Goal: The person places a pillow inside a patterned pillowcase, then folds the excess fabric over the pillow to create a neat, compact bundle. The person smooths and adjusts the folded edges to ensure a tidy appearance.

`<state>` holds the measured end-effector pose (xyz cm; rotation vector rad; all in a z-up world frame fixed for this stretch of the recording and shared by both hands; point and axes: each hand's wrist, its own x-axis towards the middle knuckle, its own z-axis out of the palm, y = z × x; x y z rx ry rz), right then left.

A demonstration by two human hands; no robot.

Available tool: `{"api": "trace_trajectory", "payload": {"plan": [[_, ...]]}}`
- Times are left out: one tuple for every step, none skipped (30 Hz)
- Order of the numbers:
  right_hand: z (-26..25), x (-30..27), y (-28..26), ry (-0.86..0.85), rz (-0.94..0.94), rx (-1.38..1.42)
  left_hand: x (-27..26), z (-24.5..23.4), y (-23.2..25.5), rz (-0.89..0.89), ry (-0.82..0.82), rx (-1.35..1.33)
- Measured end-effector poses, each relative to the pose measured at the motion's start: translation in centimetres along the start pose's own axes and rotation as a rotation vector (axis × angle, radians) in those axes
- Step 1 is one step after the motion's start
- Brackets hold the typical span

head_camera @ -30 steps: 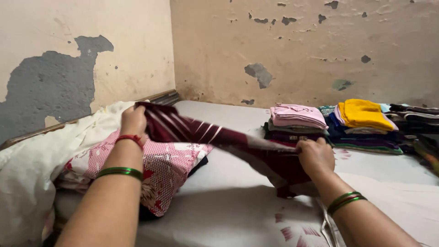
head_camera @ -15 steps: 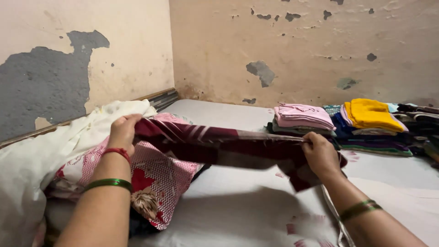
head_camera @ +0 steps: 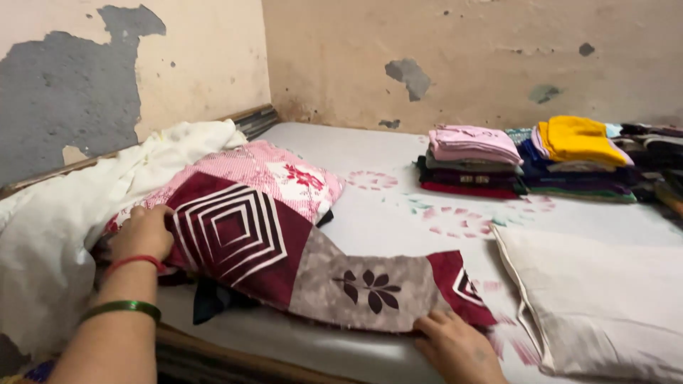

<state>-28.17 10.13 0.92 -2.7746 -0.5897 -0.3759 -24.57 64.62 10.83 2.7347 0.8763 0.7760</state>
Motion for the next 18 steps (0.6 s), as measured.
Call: {"api": "trace_trajectory", "payload": {"plan": [[0.2,-0.3,0.1,0.017,-0.08,-0.035,-1.3,0.2,0.3,0.033,0.061,0.073],[0.2,-0.5,0.4,0.064,-0.109,-0.007,-2.3,0.4,0.5,0.066,0.123,0.145],[-0.2,-0.6,0.7,0.112,-0.139,0.021,-3.1,0.6,0.8,0.109,0.227,0.182],[-0.5,-0.7,0.9,0.16,-0.169,0.049,-3.7,0.7,1.1,0.151,0.33,0.218],[-1.0,-0.8,0.9,0.095,-0.067,0.033,-4.3,0.5,1.4,0.189,0.437,0.252],[-1.5,-0.9,1.1,0.03,0.035,0.016,-4.9,0.2,1.8,0.255,0.427,0.17],[-1.8,-1.0,1.1,-0.032,0.134,0.0,-5.5,-0.2,2.4,0.318,0.42,0.088],[-2.3,-0.8,1.3,-0.021,0.099,0.003,-6.3,-0.6,3.2,0.38,0.412,0.007],[-2.8,-0.7,1.8,-0.013,0.068,0.007,-7.1,-1.0,4.2,0.498,0.404,-0.041],[-3.0,-0.8,2.1,-0.005,0.037,0.012,-8.0,-1.3,5.5,0.616,0.395,-0.09],[-3.0,-0.7,2.3,-0.01,0.073,0.013,-9.2,-1.4,6.9,0.705,0.328,-0.25],[-3.2,-0.2,2.5,-0.015,0.109,0.014,-10.5,-1.4,8.4,0.79,0.259,-0.412],[-3.5,0.1,2.6,-0.02,0.145,0.016,-11.9,-1.3,9.8,0.89,0.202,-0.402],[-3.8,0.2,2.7,0.033,0.096,0.044,-13.3,-1.1,11.3,0.989,0.143,-0.39],[-4.3,0.6,2.7,0.091,0.046,0.072,-14.6,-0.8,12.9,1.074,0.046,-0.337],[-4.9,0.9,2.5,0.148,-0.004,0.099,-16.0,-0.4,14.3,1.157,-0.052,-0.283],[-5.5,1.1,2.2,0.095,0.108,0.165,-17.4,0.0,15.5,1.198,-0.065,-0.226],[-6.0,1.3,1.9,0.042,0.22,0.231,-18.4,0.4,16.3,1.238,-0.078,-0.167]]}}
